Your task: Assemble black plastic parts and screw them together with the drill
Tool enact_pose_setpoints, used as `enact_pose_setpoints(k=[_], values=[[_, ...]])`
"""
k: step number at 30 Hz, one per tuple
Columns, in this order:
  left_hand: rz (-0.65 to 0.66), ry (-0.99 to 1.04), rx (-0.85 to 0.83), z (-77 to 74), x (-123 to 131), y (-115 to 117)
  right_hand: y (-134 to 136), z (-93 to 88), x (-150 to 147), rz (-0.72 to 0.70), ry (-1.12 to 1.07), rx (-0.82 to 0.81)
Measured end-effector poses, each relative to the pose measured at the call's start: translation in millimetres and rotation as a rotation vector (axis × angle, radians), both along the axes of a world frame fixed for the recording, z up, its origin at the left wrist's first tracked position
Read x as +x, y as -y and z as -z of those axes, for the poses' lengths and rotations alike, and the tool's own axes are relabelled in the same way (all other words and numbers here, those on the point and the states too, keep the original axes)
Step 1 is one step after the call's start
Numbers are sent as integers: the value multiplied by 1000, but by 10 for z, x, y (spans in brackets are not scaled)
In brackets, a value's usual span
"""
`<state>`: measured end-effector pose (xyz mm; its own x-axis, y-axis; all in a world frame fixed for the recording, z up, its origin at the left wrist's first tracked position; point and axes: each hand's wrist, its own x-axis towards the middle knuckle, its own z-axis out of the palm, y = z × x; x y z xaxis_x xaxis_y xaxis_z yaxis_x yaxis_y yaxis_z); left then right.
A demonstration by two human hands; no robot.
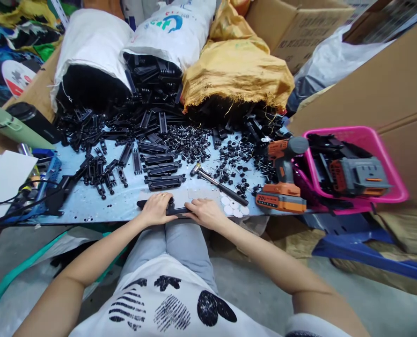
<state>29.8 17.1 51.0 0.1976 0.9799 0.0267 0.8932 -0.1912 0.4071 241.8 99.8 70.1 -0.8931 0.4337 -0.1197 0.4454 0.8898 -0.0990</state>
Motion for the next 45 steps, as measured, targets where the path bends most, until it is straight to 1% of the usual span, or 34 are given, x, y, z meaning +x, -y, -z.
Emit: enact_pose_setpoints(k=[4,7,10,12,14,16,18,20,21,22,23,25,26,28,29,31,33,35,37,39,40,42,44,45], values=[[-7,68,104,84,-30,65,106,-197,-61,27,21,75],[-23,101,166,130,-46,86,85,-263,-92,-6,25,104],[-37,97,156,141,-18,101,-44,-215,-78,-83,-17,110],[-35,70,127,114,38,78,-166,-122,-28,-122,-58,89],[0,36,140,49,111,-32,-278,0,59,-131,-109,60],[27,2,191,-54,171,-287,-341,125,173,-106,-157,35],[-4,-40,208,-172,188,-696,-337,225,290,-69,-182,3],[-98,-116,135,-261,153,-1197,-290,279,385,-31,-199,-44],[-172,-157,91,-283,120,-1446,-270,286,418,-12,-215,-67],[-251,-189,51,-287,85,-1674,-263,282,439,8,-239,-86],[-280,-199,34,-274,51,-1870,-279,269,449,33,-271,-98],[-312,-210,9,-213,6,-2145,-407,226,434,93,-340,-96],[-307,-211,5,-177,-1,-2223,-524,204,411,137,-366,-84],[-300,-220,4,-124,16,-2281,-850,174,335,260,-373,-42],[-298,-229,10,-117,33,-2270,-1043,171,284,334,-356,-13],[-301,-231,44,-152,66,-2186,-1435,190,166,466,-283,52],[-305,-166,92,-235,61,-2012,-1758,230,47,518,-178,93],[-309,-14,130,-322,-12,-1733,-1953,272,-40,516,-97,93],[-340,189,143,-368,-151,-1354,-2013,304,-65,521,-66,79],[-416,431,119,-346,-319,-913,-1969,326,-26,557,-58,76],[-467,580,76,-312,-396,-691,-1926,334,11,576,-58,82],[-579,900,-67,-213,-503,-286,-1829,351,94,595,-68,96],[-684,1164,-219,-109,-529,16,-1752,373,157,569,-88,102],[-729,1252,-275,-66,-516,118,-1728,387,174,550,-98,102]])
